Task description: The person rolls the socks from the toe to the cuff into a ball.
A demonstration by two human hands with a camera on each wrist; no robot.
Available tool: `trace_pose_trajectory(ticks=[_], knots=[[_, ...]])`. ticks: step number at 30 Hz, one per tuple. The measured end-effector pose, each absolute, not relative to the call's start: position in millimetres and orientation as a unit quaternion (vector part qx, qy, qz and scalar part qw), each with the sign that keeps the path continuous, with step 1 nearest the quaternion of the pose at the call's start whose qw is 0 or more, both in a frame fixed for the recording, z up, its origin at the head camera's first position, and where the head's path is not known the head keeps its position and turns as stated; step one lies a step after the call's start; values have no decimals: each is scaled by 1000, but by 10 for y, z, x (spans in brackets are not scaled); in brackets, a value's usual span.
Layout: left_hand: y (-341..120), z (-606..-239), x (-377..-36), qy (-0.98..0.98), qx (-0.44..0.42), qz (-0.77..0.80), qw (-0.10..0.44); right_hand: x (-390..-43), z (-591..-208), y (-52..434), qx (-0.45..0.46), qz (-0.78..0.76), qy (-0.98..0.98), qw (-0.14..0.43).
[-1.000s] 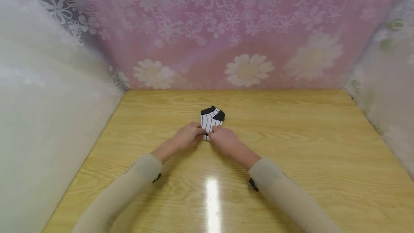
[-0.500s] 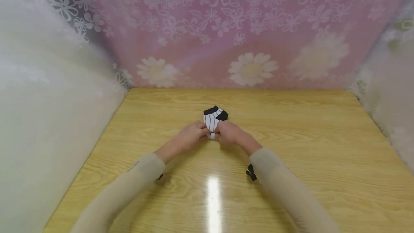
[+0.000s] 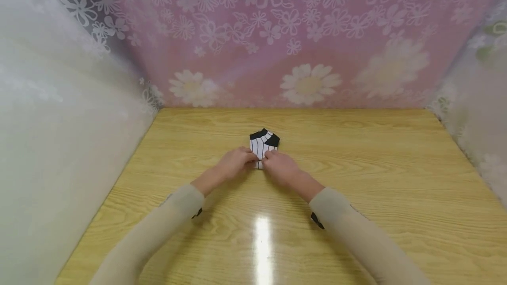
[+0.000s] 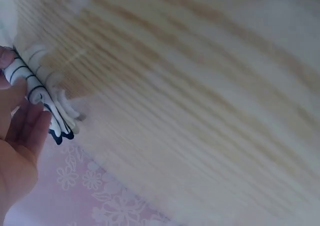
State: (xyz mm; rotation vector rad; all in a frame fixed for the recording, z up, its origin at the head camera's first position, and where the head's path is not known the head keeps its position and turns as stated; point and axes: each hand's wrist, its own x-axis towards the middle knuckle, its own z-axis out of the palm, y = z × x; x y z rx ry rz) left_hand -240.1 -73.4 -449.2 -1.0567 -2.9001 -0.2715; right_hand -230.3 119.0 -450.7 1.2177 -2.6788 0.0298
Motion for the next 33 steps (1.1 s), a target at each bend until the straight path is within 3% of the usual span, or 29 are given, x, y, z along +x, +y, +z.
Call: trace_pose_trajectory(ticks=[5,11,21,27,33], knots=[[-727,-4493,-2379,-922,-380,-39,57,-2385,-4531,1218,388,95,-916,41],[-707,-4507,-2353,-930,-365,-14,32,-2474,-4466,1207,359,160,-918,-45],[-647,-4509,-2423,-949,-308,-50,-39,-2313,-4379,1148,370,5,-928,36],[-672,-4498,-2446,-947,-319,-40,13,-2395,-4447,1195,367,38,-929,21],[-687,-4498,-2407,-931,-359,1,63,-2522,-4392,1214,387,113,-914,-42]])
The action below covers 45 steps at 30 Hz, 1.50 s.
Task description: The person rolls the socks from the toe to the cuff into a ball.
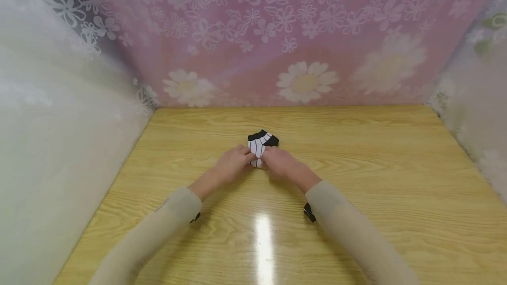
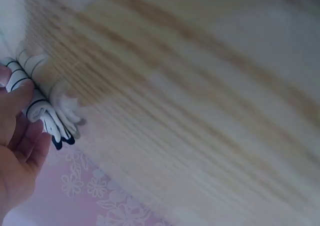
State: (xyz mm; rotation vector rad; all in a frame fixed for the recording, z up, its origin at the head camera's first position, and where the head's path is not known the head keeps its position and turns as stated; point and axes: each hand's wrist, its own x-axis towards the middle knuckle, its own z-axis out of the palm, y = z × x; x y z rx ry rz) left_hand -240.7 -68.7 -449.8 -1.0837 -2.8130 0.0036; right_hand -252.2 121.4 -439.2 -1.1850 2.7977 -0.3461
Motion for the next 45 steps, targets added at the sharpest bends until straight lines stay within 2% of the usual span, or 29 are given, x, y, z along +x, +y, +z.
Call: trace_pose_trajectory(ticks=[4,7,11,15,20,27,32,38,41,45], knots=[[-665,-4501,-2402,-934,-352,-22,58,-2539,-4333,1218,-386,-140,909,64],[-655,-4522,-2410,-937,-342,-56,39,-2470,-4301,1218,-374,-93,922,50],[-668,-4554,-2461,-943,-312,-112,10,-2394,-4304,1199,-389,15,921,-14],[-684,-4547,-2500,-945,-298,-135,2,-2404,-4374,1194,-416,60,905,-71],[-685,-4487,-2507,-944,-312,-111,2,-2446,-4415,1220,-407,13,913,-34],[-658,-4409,-2448,-928,-367,49,35,-2541,-4410,1261,-402,-124,907,17],[-653,-4440,-2416,-917,-385,92,58,-2604,-4371,1273,-416,-172,892,37],[-640,-4463,-2407,-908,-384,160,52,-2646,-4344,1298,-392,-225,888,89],[-629,-4493,-2412,-906,-384,170,50,-2607,-4327,1307,-368,-210,903,65],[-646,-4537,-2447,-922,-359,142,36,-2499,-4330,1244,-372,-128,919,-10]])
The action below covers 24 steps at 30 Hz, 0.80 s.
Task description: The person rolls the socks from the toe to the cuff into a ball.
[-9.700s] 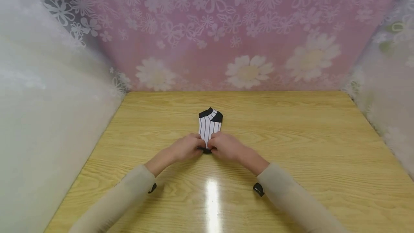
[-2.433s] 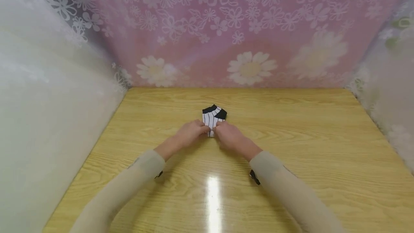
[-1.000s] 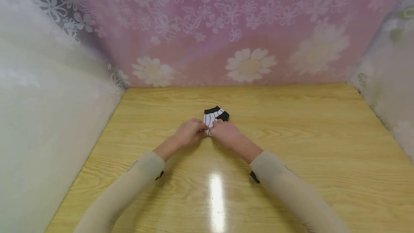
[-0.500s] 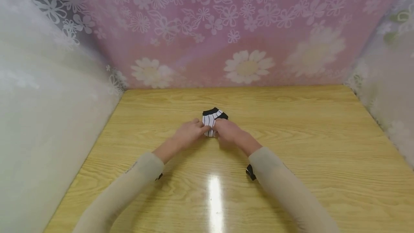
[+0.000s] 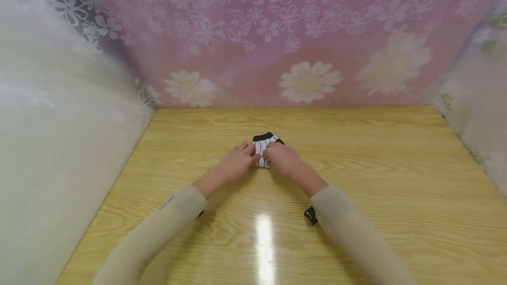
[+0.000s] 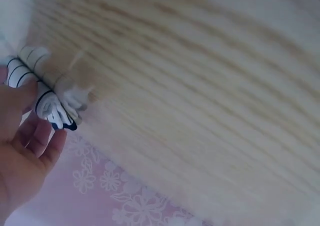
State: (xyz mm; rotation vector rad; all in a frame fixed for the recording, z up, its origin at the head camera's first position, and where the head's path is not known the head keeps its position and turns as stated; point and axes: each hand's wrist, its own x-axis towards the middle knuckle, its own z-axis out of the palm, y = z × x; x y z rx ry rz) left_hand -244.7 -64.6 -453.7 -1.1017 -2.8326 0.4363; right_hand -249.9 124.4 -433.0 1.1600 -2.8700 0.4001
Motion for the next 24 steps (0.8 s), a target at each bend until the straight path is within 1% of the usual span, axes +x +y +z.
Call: trace_pose_trajectory(ticks=[2,5,10,12,16,19,21,24], knots=[[-646,-4541,-2467,-929,-349,122,19,-2440,-4348,1223,374,85,-923,32],[-652,-4521,-2495,-933,-352,80,4,-2381,-4397,1207,370,39,-927,50],[-667,-4437,-2538,-932,-360,36,8,-2443,-4469,1215,377,68,-922,55],[-666,-4403,-2543,-929,-367,49,16,-2507,-4480,1230,382,102,-917,44],[-654,-4400,-2534,-920,-383,78,34,-2614,-4471,1267,381,174,-908,-8],[-645,-4450,-2528,-923,-376,70,39,-2636,-4445,1281,370,203,-906,-37],[-638,-4481,-2530,-927,-368,60,39,-2614,-4431,1287,363,193,-911,-27],[-612,-4497,-2549,-930,-363,51,38,-2545,-4414,1300,357,155,-921,20]])
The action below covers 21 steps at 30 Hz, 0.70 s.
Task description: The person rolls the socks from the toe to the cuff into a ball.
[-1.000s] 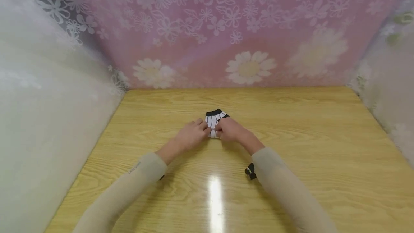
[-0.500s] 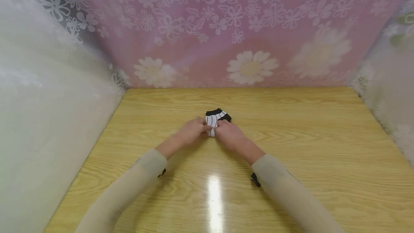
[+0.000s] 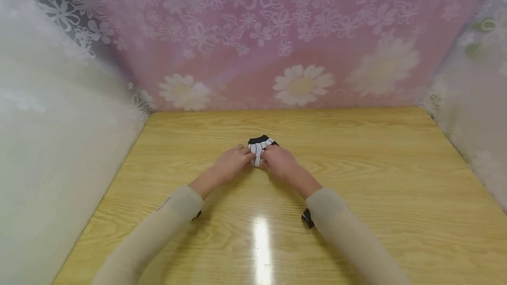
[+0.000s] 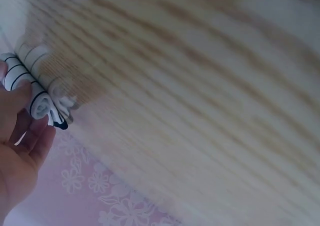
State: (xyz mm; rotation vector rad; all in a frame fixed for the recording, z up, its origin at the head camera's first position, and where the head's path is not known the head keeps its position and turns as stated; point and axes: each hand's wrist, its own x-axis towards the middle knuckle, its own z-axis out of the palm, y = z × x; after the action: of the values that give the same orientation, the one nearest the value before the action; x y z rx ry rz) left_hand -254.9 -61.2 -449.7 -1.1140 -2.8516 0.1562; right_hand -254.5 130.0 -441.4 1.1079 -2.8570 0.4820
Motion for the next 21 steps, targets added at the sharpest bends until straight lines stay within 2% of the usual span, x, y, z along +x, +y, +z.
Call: trace_pose_trajectory(ticks=[4,7,10,15,21], knots=[[-607,-4494,-2568,-933,-356,46,22,-2469,-4424,1263,362,70,-926,75],[-614,-4493,-2571,-938,-343,49,7,-2472,-4461,1235,365,28,-927,82],[-618,-4491,-2569,-942,-333,52,9,-2495,-4497,1242,354,46,-931,74],[-601,-4463,-2552,-940,-332,62,45,-2559,-4512,1277,343,115,-931,50],[-577,-4434,-2509,-940,-336,52,30,-2642,-4477,1341,339,195,-920,-32]])
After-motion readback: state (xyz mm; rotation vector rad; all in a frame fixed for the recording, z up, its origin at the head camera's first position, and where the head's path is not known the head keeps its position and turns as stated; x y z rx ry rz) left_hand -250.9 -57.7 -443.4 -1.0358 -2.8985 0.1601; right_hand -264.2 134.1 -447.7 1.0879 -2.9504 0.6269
